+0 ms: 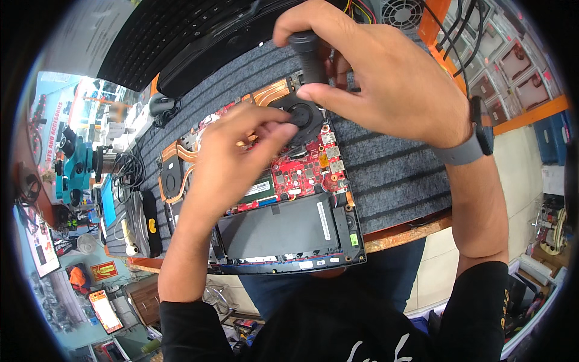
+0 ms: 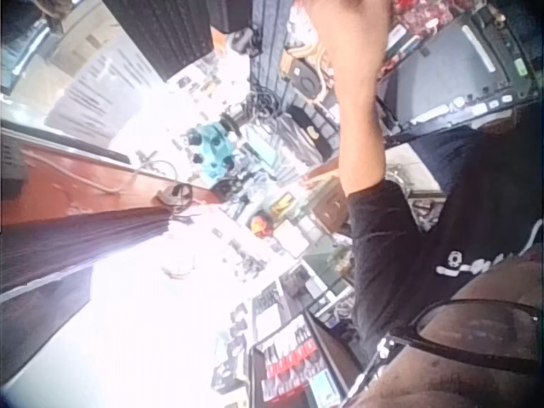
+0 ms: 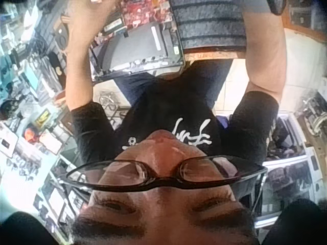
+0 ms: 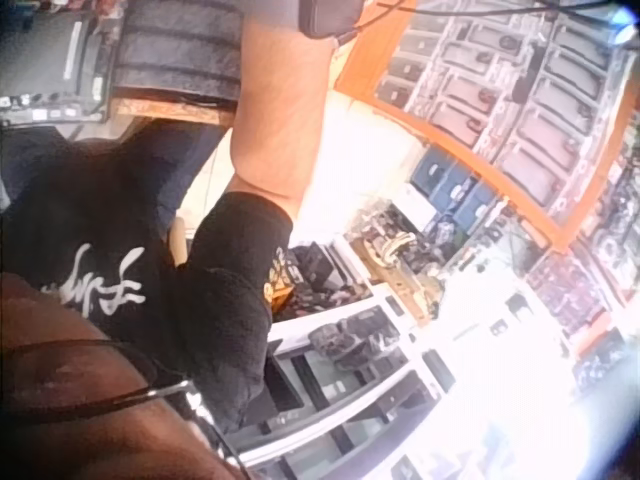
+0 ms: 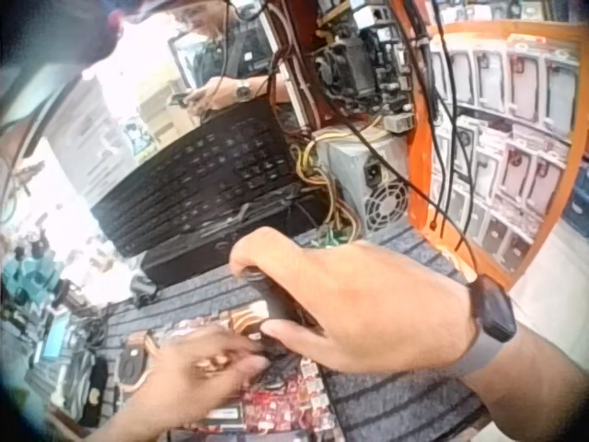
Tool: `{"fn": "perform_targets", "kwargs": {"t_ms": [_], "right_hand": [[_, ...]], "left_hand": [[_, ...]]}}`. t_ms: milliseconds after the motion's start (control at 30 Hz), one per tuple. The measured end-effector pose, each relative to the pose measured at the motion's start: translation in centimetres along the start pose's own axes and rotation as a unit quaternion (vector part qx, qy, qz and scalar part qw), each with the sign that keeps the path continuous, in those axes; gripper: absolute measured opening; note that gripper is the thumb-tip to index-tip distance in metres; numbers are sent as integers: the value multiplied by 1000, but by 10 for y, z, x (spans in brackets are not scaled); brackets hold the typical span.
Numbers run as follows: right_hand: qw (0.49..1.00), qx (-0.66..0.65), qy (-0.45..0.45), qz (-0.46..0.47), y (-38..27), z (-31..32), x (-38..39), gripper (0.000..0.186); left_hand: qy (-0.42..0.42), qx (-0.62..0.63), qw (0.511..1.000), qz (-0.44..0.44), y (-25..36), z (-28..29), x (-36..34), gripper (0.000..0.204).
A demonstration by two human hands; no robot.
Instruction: The person uses a screwdriver to loosen and tighten screws on a laptop's internal cooling fan, removes the fan, and manipulates its electrical connector on the motherboard.
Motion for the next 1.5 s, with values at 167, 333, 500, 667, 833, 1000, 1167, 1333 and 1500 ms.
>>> {"fn": "perform_targets", "kwargs": {"t_ms": [167,333,500,667,833,1000,1167,1333,1500], "right_hand": [[960,161,-143,-180,-31,21,-31,41],[959,256,-119,34,-5,-14,-47,29],[951,244,-188,-3,-25,-8,-46,16],[901,349,-246,-78,-18,-12,-66,27],[909,308,-256,-117,-21,-10,-64,28],[841,312,-296,-330,-43,-14,-63,21],[904,276,-281,-166,-28,-19,-64,30],[904,328,-249,-111,-16,-13,-64,29],[811,363,-297,-348,-40,-20,-69,28]], "left_hand": [[177,-17,984,29,-70,79,75,24],[308,-73,944,92,-133,122,200,26],[356,-76,928,79,-163,117,267,27],[377,-38,925,38,-166,117,273,30],[414,9,910,32,-177,117,284,32],[390,-9,921,14,-168,117,283,31],[389,5,921,1,-168,116,281,31],[380,15,925,2,-168,114,277,31],[375,5,927,4,-166,117,280,30]]}}
Point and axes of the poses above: each hand's wrist, its own x-axis away from the middle knuckle, its own z-axis out of the back of the hand, y = z × x, the point moved 5 cm from there along -x, towards the middle knuckle, and after that the axes turned 9 degrees about -z, right-handed, at the moved point
